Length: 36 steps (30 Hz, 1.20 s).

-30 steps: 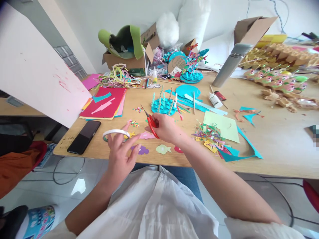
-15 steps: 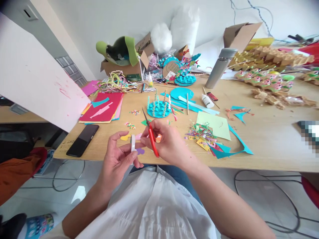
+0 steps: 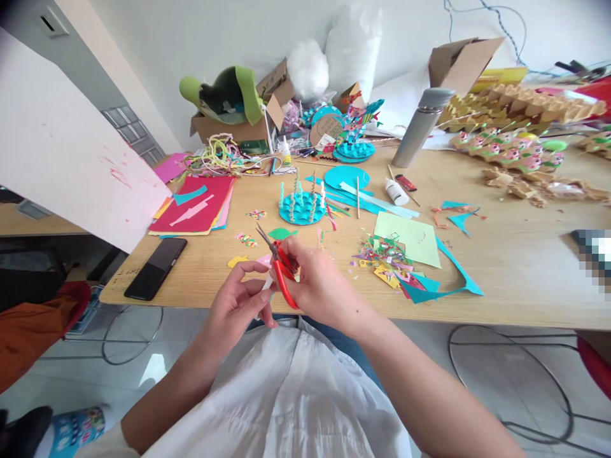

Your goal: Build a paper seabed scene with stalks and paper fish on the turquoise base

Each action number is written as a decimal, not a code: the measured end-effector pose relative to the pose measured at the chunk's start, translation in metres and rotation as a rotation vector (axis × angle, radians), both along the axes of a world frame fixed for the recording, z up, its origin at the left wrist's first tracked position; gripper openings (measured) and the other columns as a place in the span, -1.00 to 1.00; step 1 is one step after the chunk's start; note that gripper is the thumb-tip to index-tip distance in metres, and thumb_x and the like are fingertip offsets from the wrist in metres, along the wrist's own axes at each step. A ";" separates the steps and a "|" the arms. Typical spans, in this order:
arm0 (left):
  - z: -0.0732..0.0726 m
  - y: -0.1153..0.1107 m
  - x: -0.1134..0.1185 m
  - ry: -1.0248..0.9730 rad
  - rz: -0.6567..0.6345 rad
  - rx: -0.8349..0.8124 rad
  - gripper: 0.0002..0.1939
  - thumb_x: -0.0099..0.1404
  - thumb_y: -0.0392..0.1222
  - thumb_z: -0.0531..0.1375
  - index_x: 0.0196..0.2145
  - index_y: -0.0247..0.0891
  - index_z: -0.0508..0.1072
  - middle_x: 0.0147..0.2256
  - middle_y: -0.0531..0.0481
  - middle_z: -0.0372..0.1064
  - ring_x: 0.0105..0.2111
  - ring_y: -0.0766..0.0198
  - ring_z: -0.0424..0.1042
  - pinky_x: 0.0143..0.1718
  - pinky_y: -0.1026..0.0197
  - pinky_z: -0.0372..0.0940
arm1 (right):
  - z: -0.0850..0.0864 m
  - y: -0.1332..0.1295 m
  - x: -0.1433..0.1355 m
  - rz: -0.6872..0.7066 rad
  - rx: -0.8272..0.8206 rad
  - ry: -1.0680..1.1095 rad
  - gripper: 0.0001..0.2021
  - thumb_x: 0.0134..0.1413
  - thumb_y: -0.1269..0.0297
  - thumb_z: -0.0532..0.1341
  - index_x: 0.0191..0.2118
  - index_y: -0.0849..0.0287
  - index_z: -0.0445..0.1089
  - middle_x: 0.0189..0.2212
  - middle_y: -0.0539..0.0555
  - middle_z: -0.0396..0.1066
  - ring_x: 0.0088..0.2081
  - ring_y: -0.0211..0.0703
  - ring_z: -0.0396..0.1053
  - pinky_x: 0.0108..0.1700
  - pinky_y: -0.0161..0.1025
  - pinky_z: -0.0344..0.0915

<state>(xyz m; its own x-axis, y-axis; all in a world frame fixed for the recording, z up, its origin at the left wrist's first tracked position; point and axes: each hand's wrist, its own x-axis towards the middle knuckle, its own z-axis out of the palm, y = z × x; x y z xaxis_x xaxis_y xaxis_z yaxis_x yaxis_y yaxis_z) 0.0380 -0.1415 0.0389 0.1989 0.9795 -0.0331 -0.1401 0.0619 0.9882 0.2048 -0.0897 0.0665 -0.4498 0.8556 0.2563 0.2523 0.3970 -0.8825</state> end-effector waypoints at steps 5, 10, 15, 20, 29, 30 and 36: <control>-0.005 0.005 0.000 -0.117 0.002 -0.070 -0.72 0.24 -0.02 0.26 -0.31 -0.20 0.25 -0.58 0.21 0.34 -0.71 0.43 0.33 -0.66 0.35 0.33 | -0.003 -0.002 0.000 -0.018 0.027 -0.015 -0.85 0.14 0.22 0.21 -0.32 0.14 0.24 -0.42 -0.01 0.32 -0.43 -0.29 0.28 -0.45 -0.34 0.21; -0.006 0.008 -0.001 -0.163 0.064 -0.110 -0.73 0.18 -0.08 0.29 -0.34 -0.20 0.26 -0.54 0.15 0.45 -0.77 0.44 0.26 -0.73 0.35 0.29 | 0.002 -0.004 0.004 -0.112 0.175 -0.057 -0.86 0.15 0.23 0.22 -0.28 0.13 0.25 -0.37 0.01 0.34 -0.37 -0.26 0.30 -0.33 -0.31 0.26; -0.004 0.012 -0.003 -0.191 0.109 -0.131 -0.74 0.16 -0.10 0.29 -0.34 -0.22 0.26 -0.47 0.04 0.54 -0.78 0.44 0.25 -0.75 0.36 0.25 | 0.008 -0.014 0.020 -0.156 0.231 -0.261 -0.76 0.14 0.09 0.21 -0.37 0.13 0.23 -0.45 0.03 0.37 -0.44 -0.25 0.29 -0.42 -0.32 0.19; -0.010 0.013 -0.006 -0.149 0.109 -0.120 -0.74 0.19 -0.08 0.27 -0.32 -0.23 0.26 -0.39 -0.01 0.57 -0.77 0.44 0.29 -0.72 0.37 0.24 | -0.005 -0.026 0.028 -0.054 0.155 -0.558 -0.61 0.16 -0.05 0.14 -0.52 0.11 0.14 -0.66 -0.04 0.23 -0.61 -0.30 0.13 -0.55 -0.33 0.01; -0.003 0.009 -0.001 0.057 0.197 -0.039 -0.74 0.20 -0.05 0.25 -0.33 -0.21 0.25 -0.59 0.15 0.43 -0.74 0.43 0.29 -0.66 0.38 0.23 | -0.015 -0.032 0.020 -0.051 0.171 -0.686 -0.66 0.17 0.02 0.15 -0.51 0.11 0.19 -0.67 -0.05 0.23 -0.63 -0.29 0.11 -0.54 -0.31 -0.05; -0.002 0.008 0.000 0.071 0.207 -0.039 -0.74 0.19 -0.06 0.25 -0.32 -0.22 0.25 -0.58 0.15 0.44 -0.74 0.44 0.29 -0.65 0.38 0.23 | -0.015 -0.031 0.019 -0.048 0.164 -0.684 -0.66 0.17 0.02 0.15 -0.51 0.12 0.19 -0.68 -0.05 0.23 -0.63 -0.30 0.11 -0.54 -0.31 -0.06; 0.001 0.008 0.002 0.083 0.212 -0.050 -0.78 0.17 -0.12 0.24 -0.34 -0.22 0.25 -0.49 0.07 0.51 -0.73 0.47 0.25 -0.65 0.39 0.22 | -0.017 -0.029 0.017 -0.029 0.119 -0.659 -0.63 0.19 0.00 0.13 -0.53 0.12 0.17 -0.67 -0.06 0.23 -0.63 -0.32 0.04 -0.53 -0.32 -0.06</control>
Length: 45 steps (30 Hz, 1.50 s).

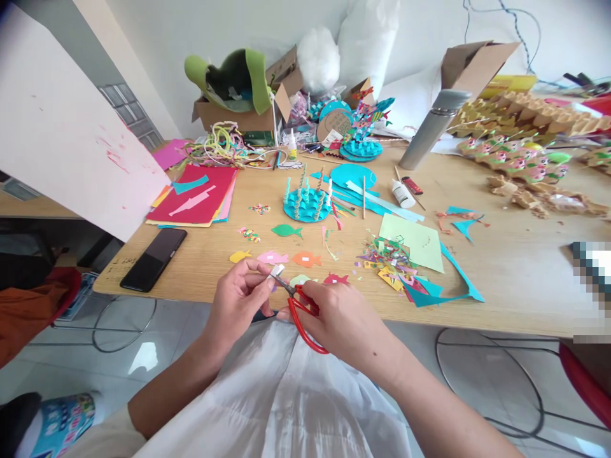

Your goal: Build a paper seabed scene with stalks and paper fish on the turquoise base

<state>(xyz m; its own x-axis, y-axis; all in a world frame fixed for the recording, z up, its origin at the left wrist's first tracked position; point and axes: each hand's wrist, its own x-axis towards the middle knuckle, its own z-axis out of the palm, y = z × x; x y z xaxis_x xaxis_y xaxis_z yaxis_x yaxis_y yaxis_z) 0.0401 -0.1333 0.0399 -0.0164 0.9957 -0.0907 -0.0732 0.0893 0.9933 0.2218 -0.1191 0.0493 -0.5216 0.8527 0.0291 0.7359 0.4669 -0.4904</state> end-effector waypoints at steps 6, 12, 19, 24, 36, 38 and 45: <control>-0.001 0.000 0.001 0.008 -0.018 0.011 -0.80 0.18 -0.15 0.22 -0.33 -0.22 0.25 -0.43 0.03 0.54 -0.70 0.48 0.26 -0.64 0.41 0.20 | -0.002 0.001 0.000 -0.010 0.019 0.000 -0.59 0.21 -0.04 0.09 -0.54 0.13 0.17 -0.69 -0.05 0.22 -0.64 -0.32 0.04 -0.54 -0.33 -0.07; 0.000 -0.001 0.000 0.024 -0.008 -0.007 -0.80 0.16 -0.16 0.23 -0.33 -0.23 0.25 -0.48 0.05 0.52 -0.70 0.46 0.27 -0.64 0.40 0.21 | -0.005 0.002 0.000 -0.008 0.019 0.010 -0.58 0.20 -0.03 0.10 -0.56 0.13 0.19 -0.70 -0.04 0.22 -0.66 -0.33 0.03 -0.55 -0.32 -0.09; 0.000 0.000 0.001 -0.006 -0.025 -0.025 -0.75 0.14 -0.14 0.25 -0.35 -0.20 0.22 -0.47 0.06 0.52 -0.72 0.47 0.26 -0.64 0.39 0.21 | -0.004 0.000 0.002 -0.019 0.031 0.047 -0.58 0.18 -0.01 0.14 -0.59 0.13 0.17 -0.73 -0.07 0.17 -0.67 -0.35 0.01 -0.58 -0.34 -0.11; 0.000 -0.002 0.000 -0.011 -0.035 -0.022 -0.71 0.17 -0.11 0.25 -0.30 -0.17 0.16 -0.63 0.20 0.38 -0.73 0.44 0.25 -0.64 0.39 0.24 | -0.006 0.000 0.004 -0.005 0.136 -0.012 -0.58 0.21 0.00 0.11 -0.58 0.14 0.20 -0.73 -0.05 0.21 -0.67 -0.33 0.06 -0.55 -0.33 -0.10; -0.007 0.002 -0.014 0.044 0.057 0.119 -0.89 0.22 -0.17 0.21 -0.39 -0.23 0.37 -0.16 -0.08 0.53 -0.59 0.44 0.34 -0.60 0.36 0.22 | 0.011 0.005 0.012 0.109 0.565 -0.200 -0.60 0.34 0.14 -0.01 -0.51 0.16 0.29 -0.70 0.02 0.28 -0.63 -0.23 0.11 -0.45 -0.24 -0.11; -0.006 0.003 -0.018 0.032 0.054 0.131 -0.95 0.18 -0.23 0.19 -0.40 -0.23 0.44 -0.08 -0.10 0.49 -0.48 0.38 0.40 -0.52 0.32 0.25 | 0.015 0.005 0.010 0.165 0.579 -0.207 -0.61 0.34 0.19 0.00 -0.53 0.16 0.28 -0.69 0.01 0.29 -0.64 -0.24 0.09 -0.44 -0.23 -0.10; 0.001 0.010 -0.022 0.209 -0.016 0.190 -0.90 0.15 -0.26 0.20 -0.51 -0.24 0.44 -0.17 -0.13 0.45 0.11 0.05 0.30 -0.01 0.15 0.23 | 0.017 0.006 0.001 0.315 0.661 -0.300 -0.71 0.23 0.42 0.09 -0.54 0.18 0.29 -0.66 -0.01 0.30 -0.63 -0.25 0.15 -0.43 -0.18 -0.14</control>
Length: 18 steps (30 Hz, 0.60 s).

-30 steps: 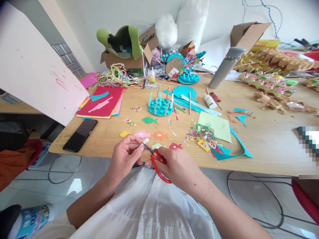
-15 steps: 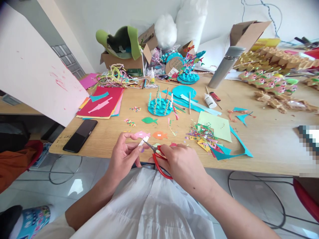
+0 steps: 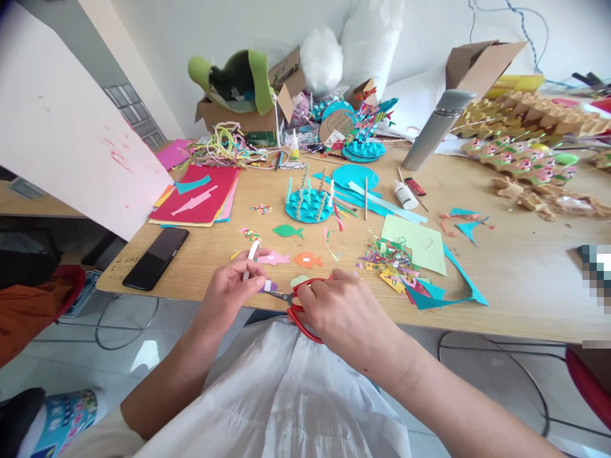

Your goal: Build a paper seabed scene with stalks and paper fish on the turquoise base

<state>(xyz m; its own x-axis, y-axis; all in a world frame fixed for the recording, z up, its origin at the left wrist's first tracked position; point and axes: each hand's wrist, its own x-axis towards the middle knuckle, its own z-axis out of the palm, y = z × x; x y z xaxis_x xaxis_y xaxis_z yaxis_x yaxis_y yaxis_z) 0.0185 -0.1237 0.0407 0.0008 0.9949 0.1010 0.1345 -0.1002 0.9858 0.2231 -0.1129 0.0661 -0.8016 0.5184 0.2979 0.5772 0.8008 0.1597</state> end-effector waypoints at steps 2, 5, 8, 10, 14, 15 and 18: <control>0.001 0.001 0.000 0.034 -0.026 -0.019 -0.88 0.13 -0.28 0.21 -0.55 -0.24 0.39 -0.08 -0.15 0.43 0.09 0.05 0.31 -0.04 0.16 0.24 | 0.000 0.000 -0.001 0.008 0.004 -0.016 -0.75 0.17 0.46 0.12 -0.53 0.18 0.30 -0.65 -0.02 0.30 -0.63 -0.24 0.17 -0.43 -0.18 -0.15; 0.000 0.001 -0.001 0.065 -0.047 -0.033 -0.86 0.10 -0.32 0.21 -0.58 -0.24 0.35 -0.01 -0.15 0.40 -0.02 0.11 0.38 -0.10 0.16 0.26 | 0.000 -0.001 -0.002 0.019 0.011 -0.026 -0.78 0.14 0.48 0.14 -0.53 0.18 0.30 -0.66 -0.03 0.29 -0.63 -0.23 0.18 -0.44 -0.18 -0.15; 0.000 0.001 -0.004 0.074 -0.053 -0.042 -0.86 0.11 -0.32 0.21 -0.58 -0.25 0.38 -0.01 -0.13 0.41 -0.08 0.13 0.41 -0.09 0.14 0.27 | 0.000 -0.001 -0.002 0.023 0.004 -0.033 -0.79 0.13 0.46 0.18 -0.52 0.17 0.30 -0.65 -0.03 0.30 -0.63 -0.23 0.19 -0.44 -0.19 -0.14; -0.001 0.001 -0.005 0.046 -0.041 -0.027 -0.86 0.13 -0.31 0.22 -0.57 -0.25 0.40 -0.02 -0.11 0.42 -0.03 0.12 0.39 -0.04 0.14 0.24 | 0.000 0.000 -0.003 0.016 -0.043 -0.041 -0.82 0.12 0.41 0.22 -0.50 0.16 0.32 -0.62 -0.02 0.34 -0.61 -0.22 0.23 -0.44 -0.19 -0.12; -0.008 0.001 -0.005 -0.098 0.047 0.008 -0.88 0.16 -0.24 0.26 -0.53 -0.25 0.45 -0.04 -0.08 0.43 0.09 0.11 0.31 0.02 0.17 0.21 | -0.004 0.002 -0.005 -0.081 -0.274 -0.054 -0.74 0.08 0.07 0.29 -0.44 0.15 0.36 -0.56 0.03 0.40 -0.55 -0.17 0.30 -0.45 -0.22 -0.08; -0.010 0.002 -0.005 -0.148 0.085 0.009 -0.88 0.16 -0.23 0.28 -0.51 -0.24 0.47 -0.04 -0.07 0.42 0.09 0.13 0.31 0.01 0.18 0.22 | -0.007 0.003 -0.006 -0.117 -0.365 -0.048 -0.68 0.04 -0.02 0.29 -0.45 0.15 0.35 -0.58 0.03 0.39 -0.55 -0.17 0.30 -0.46 -0.23 -0.08; -0.014 0.004 -0.006 -0.295 0.196 -0.002 -0.91 0.13 -0.20 0.31 -0.48 -0.25 0.51 -0.03 -0.06 0.42 0.01 0.17 0.35 -0.12 0.24 0.27 | -0.017 0.006 -0.012 -0.253 -0.681 0.105 -0.64 0.04 -0.05 0.27 -0.48 0.15 0.30 -0.63 -0.01 0.33 -0.58 -0.23 0.23 -0.50 -0.27 -0.05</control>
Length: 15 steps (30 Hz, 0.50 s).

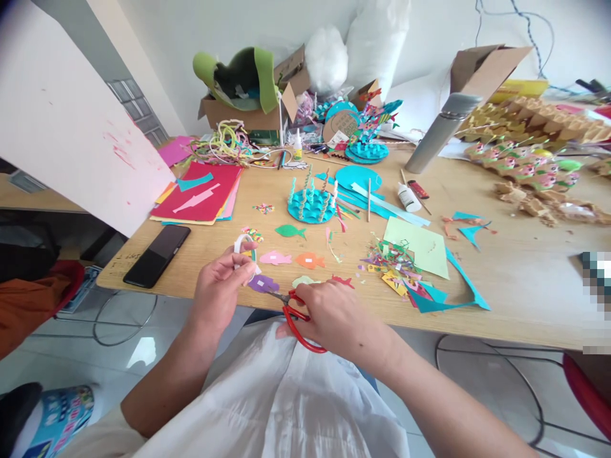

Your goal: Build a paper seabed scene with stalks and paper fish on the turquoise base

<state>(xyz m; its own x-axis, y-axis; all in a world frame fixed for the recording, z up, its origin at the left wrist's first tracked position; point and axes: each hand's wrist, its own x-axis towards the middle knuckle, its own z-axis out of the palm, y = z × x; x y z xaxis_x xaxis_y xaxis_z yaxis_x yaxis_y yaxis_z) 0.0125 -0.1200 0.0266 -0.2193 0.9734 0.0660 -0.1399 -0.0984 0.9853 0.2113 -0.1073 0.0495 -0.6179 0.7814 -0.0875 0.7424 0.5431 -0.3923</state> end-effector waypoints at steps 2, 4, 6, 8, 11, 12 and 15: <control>0.000 0.001 0.000 -0.065 0.034 -0.014 -0.91 0.09 -0.20 0.34 -0.47 -0.25 0.54 -0.03 -0.07 0.41 -0.07 0.20 0.38 -0.26 0.29 0.28 | -0.007 0.003 -0.007 -0.171 -0.135 0.247 -0.68 0.07 0.02 0.26 -0.47 0.14 0.26 -0.60 -0.02 0.34 -0.57 -0.27 0.21 -0.51 -0.30 0.02; 0.000 0.001 0.000 -0.097 0.047 -0.024 -0.91 0.07 -0.20 0.35 -0.47 -0.26 0.55 -0.04 -0.08 0.41 -0.14 0.23 0.39 -0.34 0.32 0.26 | -0.013 0.006 -0.017 -0.300 -0.217 0.579 -0.72 0.06 0.06 0.27 -0.42 0.14 0.26 -0.49 0.00 0.40 -0.49 -0.26 0.29 -0.44 -0.30 0.15; 0.001 0.000 0.001 -0.111 0.052 -0.028 -0.90 0.07 -0.20 0.36 -0.47 -0.27 0.55 -0.04 -0.08 0.40 -0.16 0.26 0.39 -0.38 0.35 0.25 | -0.016 0.009 -0.029 -0.345 -0.283 0.878 -0.73 0.01 0.09 0.31 -0.37 0.14 0.28 -0.37 0.04 0.45 -0.37 -0.21 0.37 -0.33 -0.27 0.26; 0.001 -0.001 0.003 -0.119 0.044 -0.030 -0.89 0.08 -0.19 0.36 -0.47 -0.27 0.56 -0.03 -0.09 0.39 -0.14 0.25 0.40 -0.41 0.37 0.26 | -0.016 0.010 -0.041 -0.348 -0.341 1.057 -0.73 -0.05 0.13 0.36 -0.35 0.13 0.28 -0.32 0.05 0.45 -0.31 -0.19 0.39 -0.27 -0.24 0.30; -0.001 -0.003 0.002 -0.114 0.028 -0.012 -0.89 0.09 -0.18 0.36 -0.44 -0.26 0.56 -0.03 -0.07 0.37 -0.09 0.21 0.39 -0.44 0.40 0.28 | -0.015 0.010 -0.055 -0.349 -0.390 1.148 -0.73 -0.10 0.19 0.39 -0.38 0.14 0.28 -0.37 0.01 0.41 -0.36 -0.22 0.37 -0.28 -0.24 0.30; -0.002 -0.004 0.001 -0.106 0.027 0.002 -0.90 0.10 -0.18 0.36 -0.43 -0.25 0.57 -0.04 -0.07 0.37 -0.07 0.21 0.39 -0.43 0.40 0.29 | -0.014 0.010 -0.058 -0.351 -0.398 1.158 -0.73 -0.11 0.20 0.39 -0.38 0.14 0.28 -0.39 0.00 0.40 -0.38 -0.24 0.35 -0.30 -0.24 0.30; -0.004 -0.004 -0.002 -0.064 0.032 0.048 -0.92 0.15 -0.18 0.34 -0.41 -0.23 0.56 -0.05 -0.06 0.36 -0.01 0.19 0.36 -0.36 0.39 0.32 | -0.013 0.011 -0.064 -0.368 -0.387 1.154 -0.74 -0.10 0.21 0.38 -0.38 0.14 0.29 -0.42 -0.02 0.37 -0.40 -0.26 0.31 -0.33 -0.25 0.28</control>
<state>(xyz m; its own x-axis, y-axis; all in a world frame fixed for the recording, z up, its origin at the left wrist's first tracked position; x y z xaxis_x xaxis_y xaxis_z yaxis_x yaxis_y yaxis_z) 0.0104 -0.1245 0.0230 -0.2559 0.9618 0.0973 -0.1984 -0.1508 0.9685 0.1470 -0.0958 0.0365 -0.2394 0.9663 0.0948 -0.0527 0.0845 -0.9950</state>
